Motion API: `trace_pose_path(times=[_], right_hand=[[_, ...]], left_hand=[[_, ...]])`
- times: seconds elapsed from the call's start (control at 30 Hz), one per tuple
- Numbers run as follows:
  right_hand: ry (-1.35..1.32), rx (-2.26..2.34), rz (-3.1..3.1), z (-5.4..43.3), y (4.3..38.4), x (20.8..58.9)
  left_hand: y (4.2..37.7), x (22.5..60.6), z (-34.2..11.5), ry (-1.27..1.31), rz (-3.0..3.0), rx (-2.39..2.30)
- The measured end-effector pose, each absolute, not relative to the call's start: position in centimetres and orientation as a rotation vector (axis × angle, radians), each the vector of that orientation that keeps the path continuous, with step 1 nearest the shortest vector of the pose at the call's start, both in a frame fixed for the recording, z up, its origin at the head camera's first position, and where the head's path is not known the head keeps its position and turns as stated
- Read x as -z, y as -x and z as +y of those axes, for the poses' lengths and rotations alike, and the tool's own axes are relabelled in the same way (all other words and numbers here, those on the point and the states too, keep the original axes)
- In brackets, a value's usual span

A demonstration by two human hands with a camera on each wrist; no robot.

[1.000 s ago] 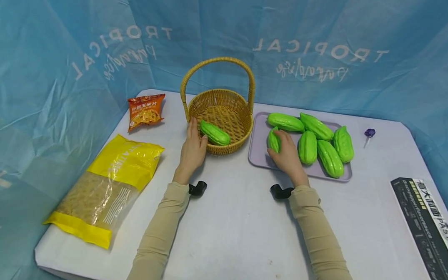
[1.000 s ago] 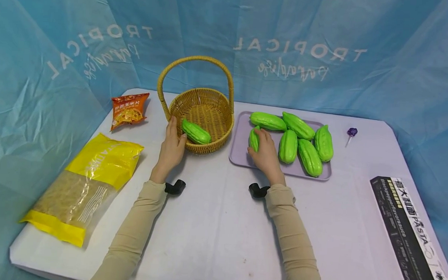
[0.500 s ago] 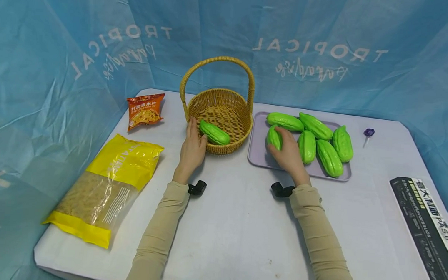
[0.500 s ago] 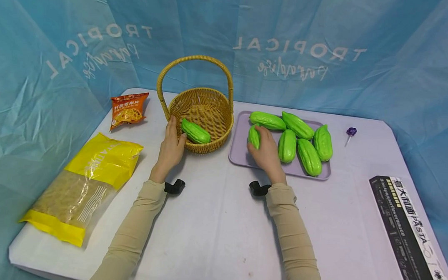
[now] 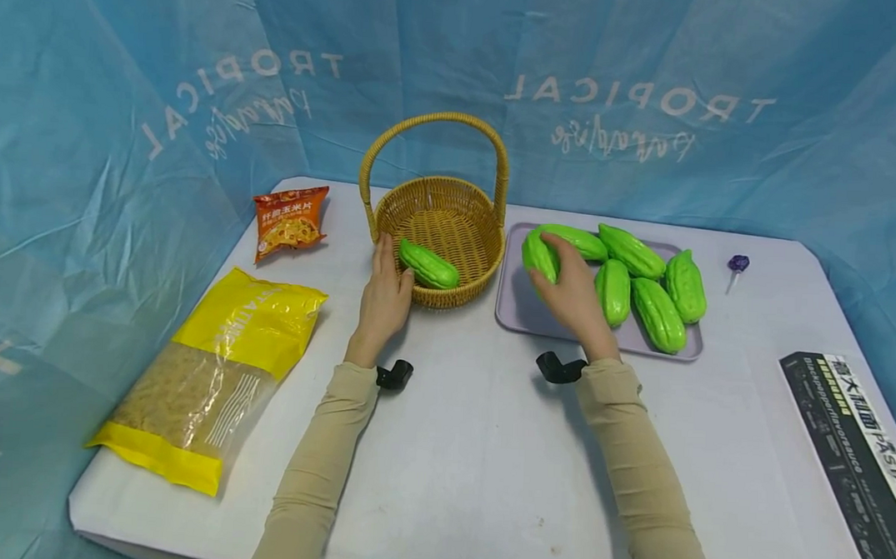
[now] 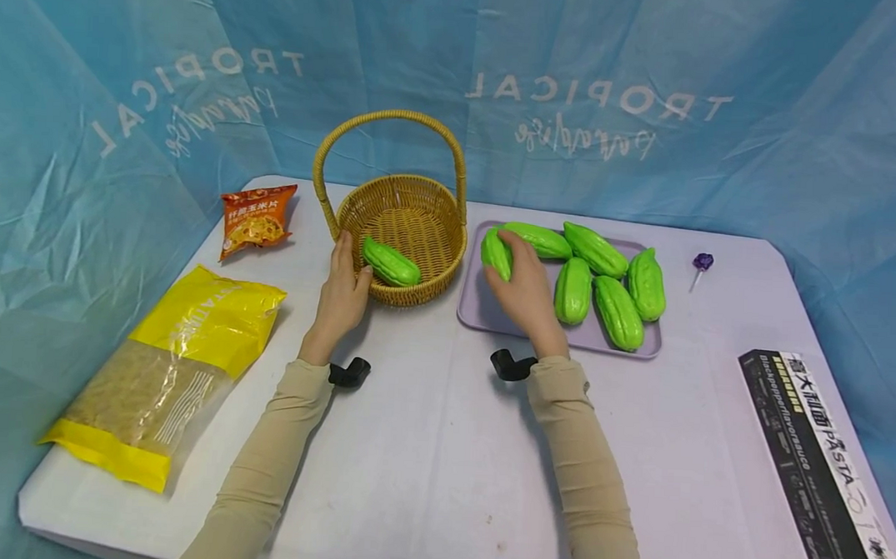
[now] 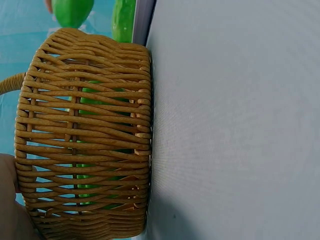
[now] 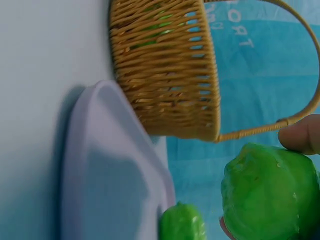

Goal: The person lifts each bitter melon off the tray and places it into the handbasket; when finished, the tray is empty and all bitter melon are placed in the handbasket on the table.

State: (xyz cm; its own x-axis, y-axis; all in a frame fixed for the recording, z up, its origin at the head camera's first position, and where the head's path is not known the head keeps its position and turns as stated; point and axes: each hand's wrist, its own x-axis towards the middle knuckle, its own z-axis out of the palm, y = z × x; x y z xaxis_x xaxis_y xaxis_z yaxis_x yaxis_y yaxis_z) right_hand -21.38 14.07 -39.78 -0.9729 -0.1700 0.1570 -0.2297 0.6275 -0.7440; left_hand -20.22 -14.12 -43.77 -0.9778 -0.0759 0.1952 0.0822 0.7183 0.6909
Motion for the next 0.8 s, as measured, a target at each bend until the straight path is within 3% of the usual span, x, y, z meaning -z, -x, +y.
trace_pose_path(times=[0.8], right_hand=[[-0.573, -1.334, -2.772, 8.3, 25.0, 36.2]], left_hand=[[20.3, 43.8, -14.1, 0.013, -2.707, 1.107]])
